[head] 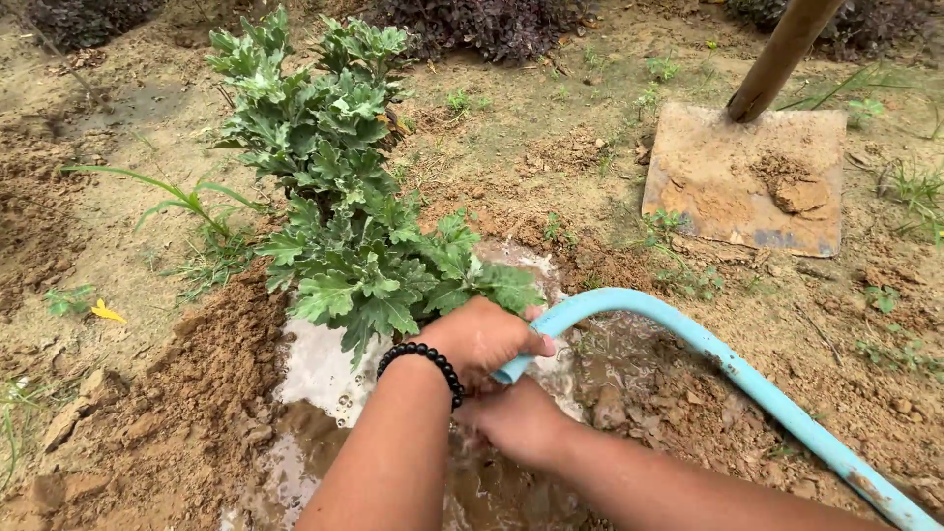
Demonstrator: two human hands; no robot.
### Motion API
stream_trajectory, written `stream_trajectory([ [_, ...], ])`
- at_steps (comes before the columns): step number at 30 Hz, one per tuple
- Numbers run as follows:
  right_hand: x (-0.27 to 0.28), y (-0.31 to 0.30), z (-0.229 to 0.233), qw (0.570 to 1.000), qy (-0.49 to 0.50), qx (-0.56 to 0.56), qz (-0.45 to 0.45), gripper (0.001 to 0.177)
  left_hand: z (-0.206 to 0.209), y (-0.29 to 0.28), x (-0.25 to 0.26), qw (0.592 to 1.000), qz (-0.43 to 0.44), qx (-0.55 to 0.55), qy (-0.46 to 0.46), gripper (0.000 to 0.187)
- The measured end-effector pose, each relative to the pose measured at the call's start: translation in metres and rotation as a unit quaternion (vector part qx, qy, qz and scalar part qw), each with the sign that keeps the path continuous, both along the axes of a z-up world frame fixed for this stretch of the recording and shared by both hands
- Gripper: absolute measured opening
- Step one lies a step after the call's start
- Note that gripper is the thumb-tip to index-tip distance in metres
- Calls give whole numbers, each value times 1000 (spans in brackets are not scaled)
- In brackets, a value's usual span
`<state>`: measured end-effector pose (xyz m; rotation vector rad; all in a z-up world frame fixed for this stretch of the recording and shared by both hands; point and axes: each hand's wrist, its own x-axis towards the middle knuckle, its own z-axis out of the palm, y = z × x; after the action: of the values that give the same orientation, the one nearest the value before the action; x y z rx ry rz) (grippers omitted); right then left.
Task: The person waters a plant with a hose and uses their hands to pack and smooth the wet soil around the base. They continue watering while using their hands to mold the mud around the plant's roots.
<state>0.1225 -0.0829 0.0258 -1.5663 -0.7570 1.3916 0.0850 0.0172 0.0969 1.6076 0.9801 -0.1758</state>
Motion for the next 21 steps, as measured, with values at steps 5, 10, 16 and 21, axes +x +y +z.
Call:
stream_trajectory([
  [5, -13, 13, -11, 996, 82, -15, -31, 28, 0, -7, 13, 986, -78, -74, -128, 36],
  [10, -24, 32, -19, 982, 178, -32, -48, 19, 8, -2, -2, 985, -85, -43, -144, 46],
  [16, -17, 29, -13, 947, 304, -60, -90, 15, 0, 0, -8, 989, -51, 17, -137, 35],
  [21, 16, -6, 4, 982, -117, -96, 110, 24, -41, 15, -7, 990, 89, 111, 18, 39],
])
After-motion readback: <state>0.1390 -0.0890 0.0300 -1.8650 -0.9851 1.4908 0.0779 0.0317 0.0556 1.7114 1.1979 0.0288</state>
